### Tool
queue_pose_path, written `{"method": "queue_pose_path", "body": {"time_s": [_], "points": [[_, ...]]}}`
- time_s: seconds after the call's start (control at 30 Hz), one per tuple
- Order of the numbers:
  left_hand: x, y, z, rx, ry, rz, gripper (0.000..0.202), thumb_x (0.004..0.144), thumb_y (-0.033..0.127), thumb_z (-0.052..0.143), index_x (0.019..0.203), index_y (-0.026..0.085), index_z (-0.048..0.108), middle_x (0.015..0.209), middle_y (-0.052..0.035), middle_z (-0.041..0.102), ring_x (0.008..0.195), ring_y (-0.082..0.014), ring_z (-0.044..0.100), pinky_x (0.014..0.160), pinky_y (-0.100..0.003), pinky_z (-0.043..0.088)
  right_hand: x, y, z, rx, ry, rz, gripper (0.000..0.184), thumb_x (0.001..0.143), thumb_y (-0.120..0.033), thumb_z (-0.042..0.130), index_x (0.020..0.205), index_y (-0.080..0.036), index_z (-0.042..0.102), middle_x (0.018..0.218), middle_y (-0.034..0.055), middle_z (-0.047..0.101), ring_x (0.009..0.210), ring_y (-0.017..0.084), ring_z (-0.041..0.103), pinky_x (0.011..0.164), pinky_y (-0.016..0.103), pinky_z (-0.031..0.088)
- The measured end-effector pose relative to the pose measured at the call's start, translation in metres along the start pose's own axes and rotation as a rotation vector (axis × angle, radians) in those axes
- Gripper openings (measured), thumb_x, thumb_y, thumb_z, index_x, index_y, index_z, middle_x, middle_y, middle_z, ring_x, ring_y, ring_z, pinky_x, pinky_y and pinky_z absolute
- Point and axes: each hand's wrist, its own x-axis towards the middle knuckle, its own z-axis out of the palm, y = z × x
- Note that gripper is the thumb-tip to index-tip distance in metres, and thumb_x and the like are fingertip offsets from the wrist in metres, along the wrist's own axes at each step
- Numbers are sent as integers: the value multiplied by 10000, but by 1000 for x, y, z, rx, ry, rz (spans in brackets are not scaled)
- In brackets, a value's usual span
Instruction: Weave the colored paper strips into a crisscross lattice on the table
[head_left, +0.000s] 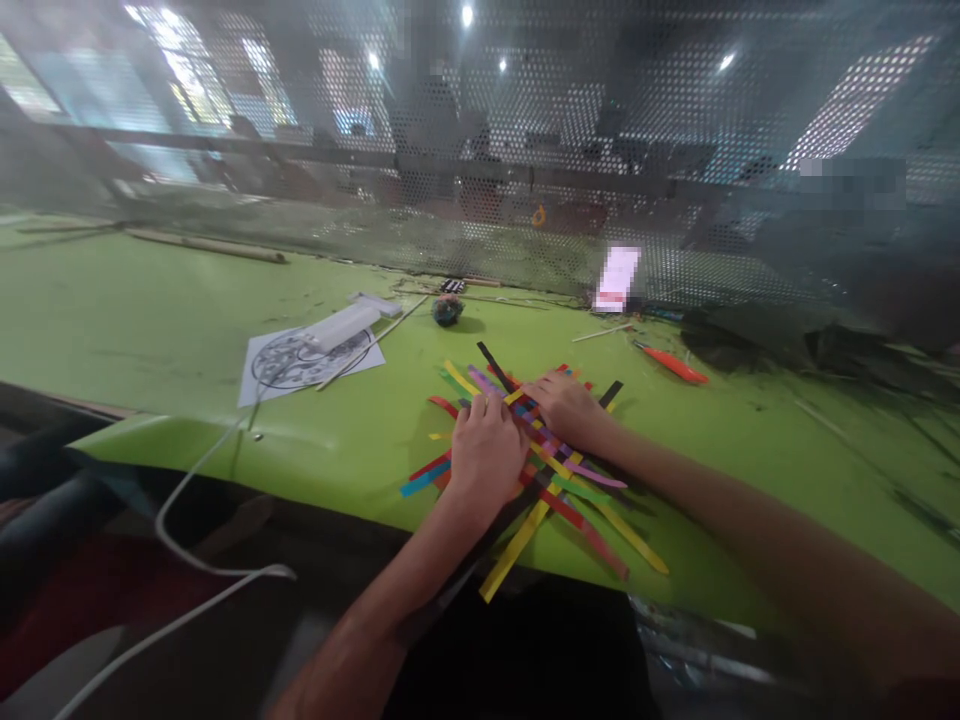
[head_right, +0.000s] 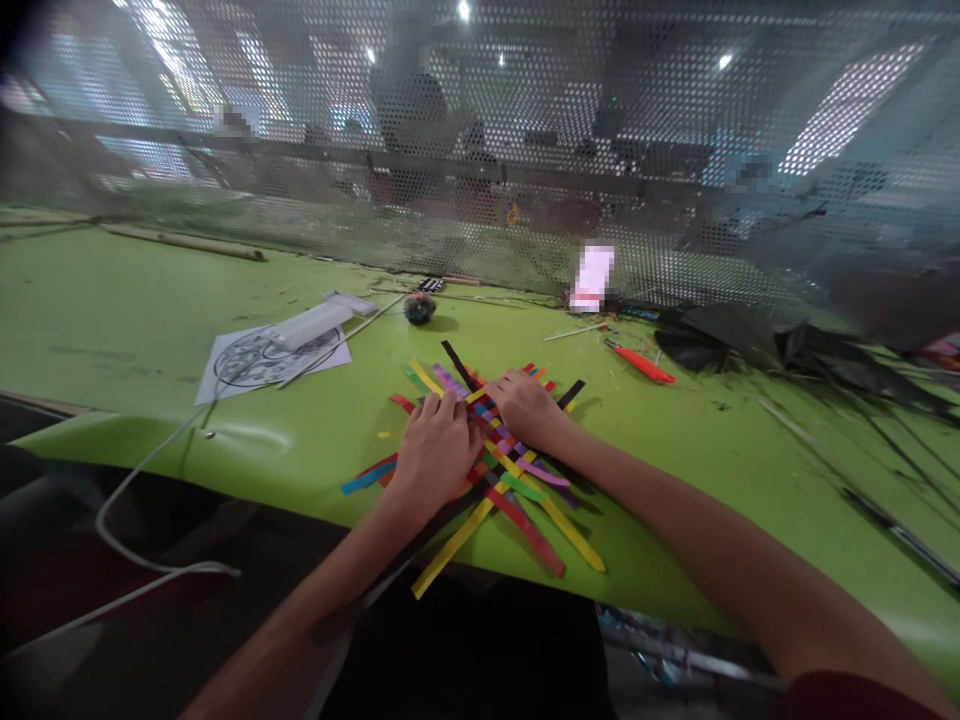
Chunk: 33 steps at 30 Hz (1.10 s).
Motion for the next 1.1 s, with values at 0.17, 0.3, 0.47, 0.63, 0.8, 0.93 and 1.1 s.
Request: {"method": "queue_pose_path", "body": {"time_s": [0.17,0.3,0.47,0.63,0.8,0.93,1.1], "points": [[-5,-10,-23,-3,-111,164,261,1031,279,554,1089,133,763,1168,-178,723,1119,-320,640,990,-426,521,1,-5,-8,-34,-95,9,351,944,-19,478,1194,-56,721,1149,209,753,1002,290,646,936,380,460],[2,-18,-36,21,-141,197,285,1036,315,548,1136,148,757,1207,-173,724,1098,-328,680,971,-446,559,-1,-8,-9,-20,-109,32,335,960,-26,498,1218,-41,710,1186,201,750,1031,288,648,958,379,461],[21,-14,-23,57,-48,118,316,1035,274,516,1170,100,741,1238,-212,704,1218,-353,642,1008,-441,552,-3,-8,-4,30,-60,37,240,1003,-84,547,1166,-65,721,1121,166,756,1014,260,642,944,366,468],[27,2,-8,79,-101,1,346,989,255,571,1247,70,709,1375,-269,629,1305,-388,586,1015,-469,550,-2,-5,3,35,-29,19,231,1013,-79,540,1148,-58,727,1110,173,746,1036,267,629,954,379,463],[28,8,-11,39,-154,-80,381,1000,268,561,1309,75,672,1493,-298,532,1348,-411,556,1036,-516,534,-2,-5,5,51,-6,36,240,1020,-74,511,1116,-73,731,1083,164,733,1019,260,616,948,379,454],[28,10,-7,22,-137,-112,386,991,260,575,1323,78,655,1521,-305,499,1364,-419,537,1051,-530,514,-1,-6,4,79,16,34,252,1026,-66,490,1092,-78,733,1077,157,730,1013,252,614,967,374,453],[25,11,2,21,-88,-127,382,973,242,580,1310,79,654,1535,-292,490,1312,-385,562,1056,-483,498,0,-6,6,50,-4,59,227,1021,-79,515,1086,-63,731,1062,163,724,1023,277,610,962,385,464]]}}
